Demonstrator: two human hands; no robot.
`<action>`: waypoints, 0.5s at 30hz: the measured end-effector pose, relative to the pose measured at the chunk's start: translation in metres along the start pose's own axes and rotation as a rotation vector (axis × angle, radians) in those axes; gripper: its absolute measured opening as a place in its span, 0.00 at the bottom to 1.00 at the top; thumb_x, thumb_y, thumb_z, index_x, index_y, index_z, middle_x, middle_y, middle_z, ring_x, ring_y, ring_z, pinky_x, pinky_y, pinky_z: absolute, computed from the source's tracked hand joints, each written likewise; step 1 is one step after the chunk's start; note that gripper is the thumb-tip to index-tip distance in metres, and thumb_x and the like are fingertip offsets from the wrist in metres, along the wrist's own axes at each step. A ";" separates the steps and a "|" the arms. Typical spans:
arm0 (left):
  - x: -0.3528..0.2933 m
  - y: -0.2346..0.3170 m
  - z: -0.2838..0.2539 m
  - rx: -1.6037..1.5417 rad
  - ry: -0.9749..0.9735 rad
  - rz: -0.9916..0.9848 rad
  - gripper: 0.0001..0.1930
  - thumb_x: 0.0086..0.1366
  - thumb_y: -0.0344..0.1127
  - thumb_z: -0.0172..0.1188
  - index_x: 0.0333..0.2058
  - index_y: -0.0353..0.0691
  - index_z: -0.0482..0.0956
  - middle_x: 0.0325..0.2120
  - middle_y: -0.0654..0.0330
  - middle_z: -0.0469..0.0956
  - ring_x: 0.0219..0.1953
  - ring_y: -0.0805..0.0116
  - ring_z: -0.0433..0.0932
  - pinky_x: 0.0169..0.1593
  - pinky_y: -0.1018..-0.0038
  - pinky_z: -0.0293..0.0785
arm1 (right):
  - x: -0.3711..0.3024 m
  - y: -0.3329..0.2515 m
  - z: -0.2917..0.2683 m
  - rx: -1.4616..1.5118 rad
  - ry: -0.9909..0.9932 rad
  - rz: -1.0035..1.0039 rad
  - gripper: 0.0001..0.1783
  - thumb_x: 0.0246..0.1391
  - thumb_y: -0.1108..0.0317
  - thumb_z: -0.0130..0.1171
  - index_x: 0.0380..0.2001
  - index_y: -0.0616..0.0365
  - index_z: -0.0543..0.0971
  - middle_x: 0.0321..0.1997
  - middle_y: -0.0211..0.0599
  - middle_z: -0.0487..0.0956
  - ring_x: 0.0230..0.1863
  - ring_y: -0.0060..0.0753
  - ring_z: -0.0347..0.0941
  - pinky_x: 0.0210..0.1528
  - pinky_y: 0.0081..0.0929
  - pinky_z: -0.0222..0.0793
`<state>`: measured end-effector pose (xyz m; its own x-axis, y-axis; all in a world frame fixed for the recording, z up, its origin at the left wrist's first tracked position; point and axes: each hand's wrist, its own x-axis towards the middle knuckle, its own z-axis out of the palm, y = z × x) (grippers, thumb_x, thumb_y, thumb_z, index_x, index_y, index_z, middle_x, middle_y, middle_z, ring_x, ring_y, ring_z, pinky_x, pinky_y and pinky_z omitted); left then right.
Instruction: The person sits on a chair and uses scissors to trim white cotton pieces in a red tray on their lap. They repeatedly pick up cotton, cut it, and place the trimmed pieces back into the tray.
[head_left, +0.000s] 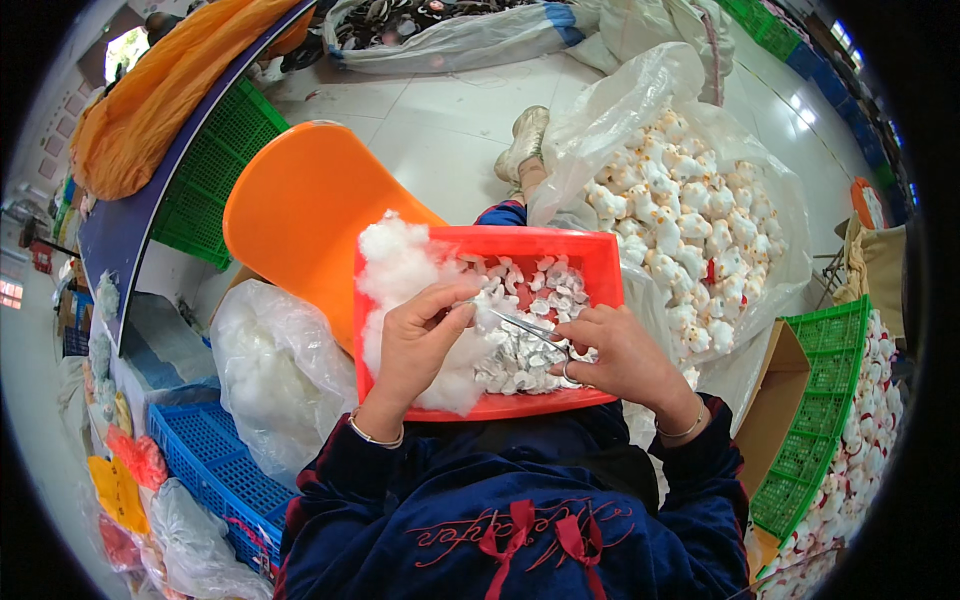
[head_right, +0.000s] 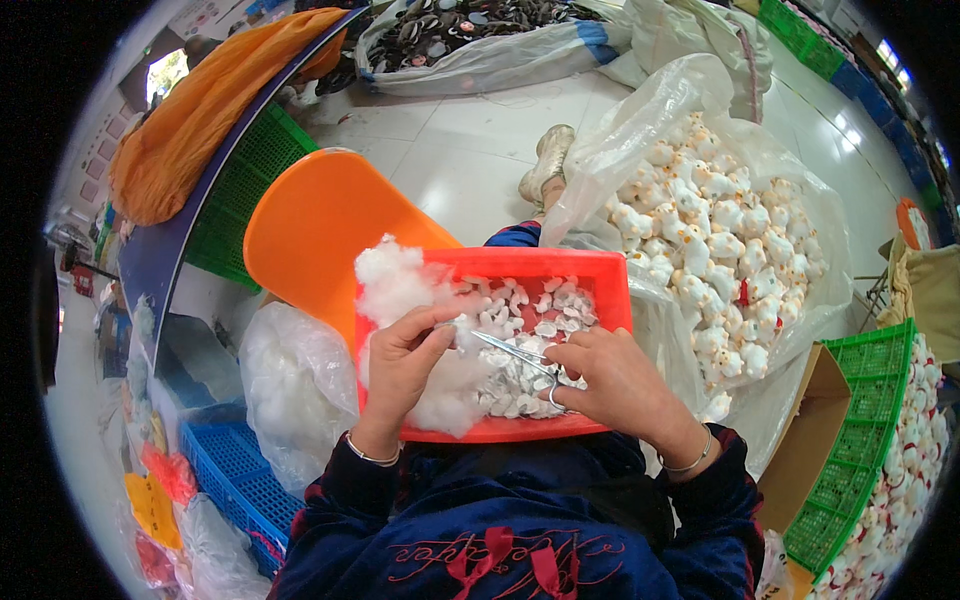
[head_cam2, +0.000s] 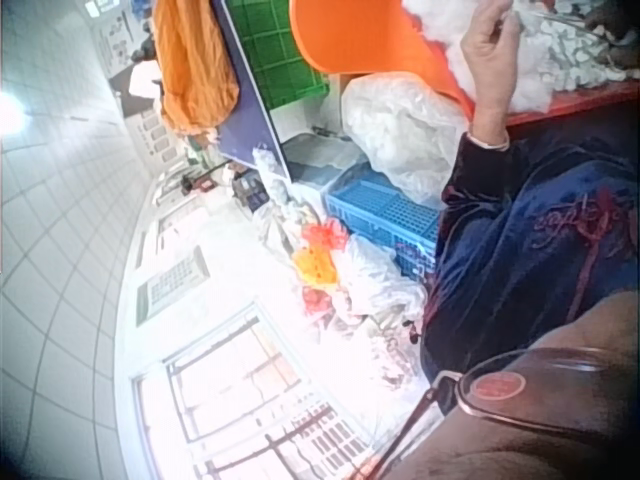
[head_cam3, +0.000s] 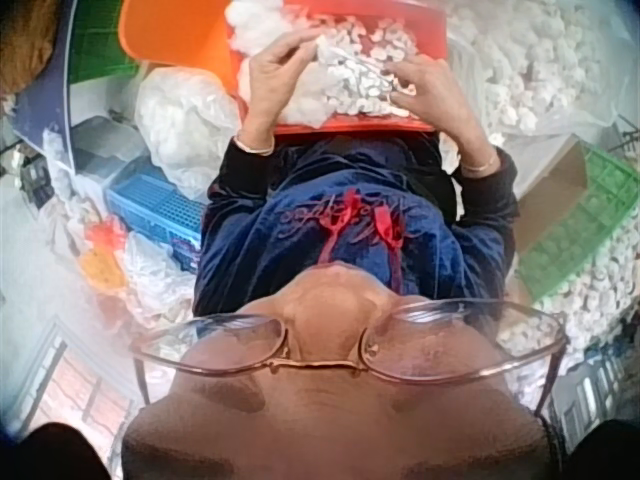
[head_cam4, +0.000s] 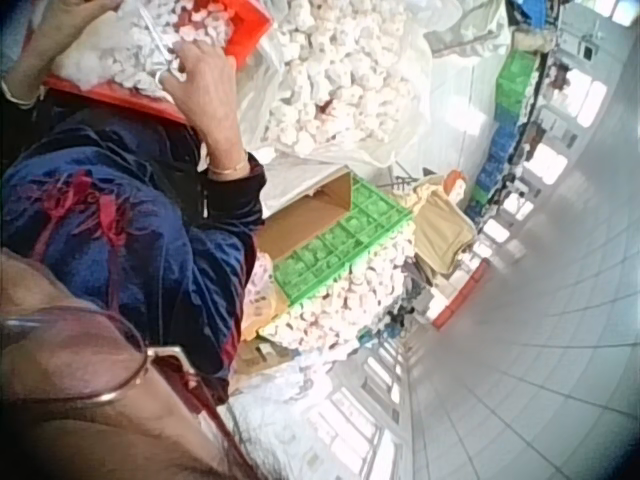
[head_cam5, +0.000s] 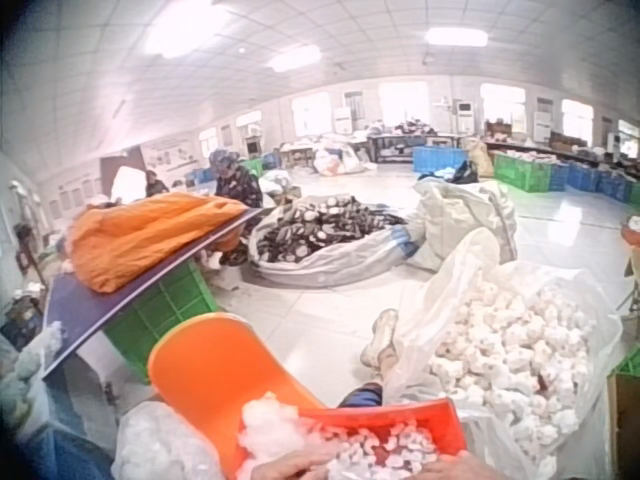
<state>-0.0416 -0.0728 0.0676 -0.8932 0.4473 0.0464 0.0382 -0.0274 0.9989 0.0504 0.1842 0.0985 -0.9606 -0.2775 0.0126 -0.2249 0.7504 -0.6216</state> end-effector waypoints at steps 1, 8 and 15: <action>0.000 -0.003 -0.001 -0.007 -0.021 0.000 0.12 0.66 0.22 0.60 0.47 0.33 0.84 0.42 0.61 0.82 0.39 0.78 0.79 0.42 0.83 0.75 | 0.001 0.000 -0.002 -0.009 -0.009 -0.008 0.17 0.48 0.59 0.70 0.40 0.54 0.83 0.33 0.39 0.80 0.39 0.48 0.78 0.40 0.42 0.71; -0.002 -0.002 -0.003 0.012 -0.071 -0.077 0.10 0.66 0.25 0.63 0.45 0.31 0.84 0.40 0.60 0.83 0.39 0.78 0.80 0.42 0.82 0.75 | 0.002 -0.015 -0.010 0.283 -0.154 0.118 0.16 0.51 0.59 0.69 0.36 0.61 0.81 0.23 0.46 0.77 0.26 0.48 0.75 0.31 0.39 0.69; -0.001 -0.003 0.019 0.162 0.171 0.178 0.11 0.65 0.22 0.64 0.46 0.31 0.83 0.40 0.58 0.84 0.41 0.77 0.80 0.44 0.81 0.76 | -0.002 -0.040 0.038 0.666 -0.165 0.262 0.18 0.60 0.57 0.64 0.32 0.64 0.78 0.19 0.43 0.73 0.21 0.32 0.69 0.27 0.33 0.65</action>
<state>-0.0322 -0.0558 0.0643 -0.9280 0.2910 0.2326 0.2595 0.0571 0.9641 0.0679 0.1318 0.0933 -0.9203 -0.2656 -0.2871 0.2058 0.2954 -0.9329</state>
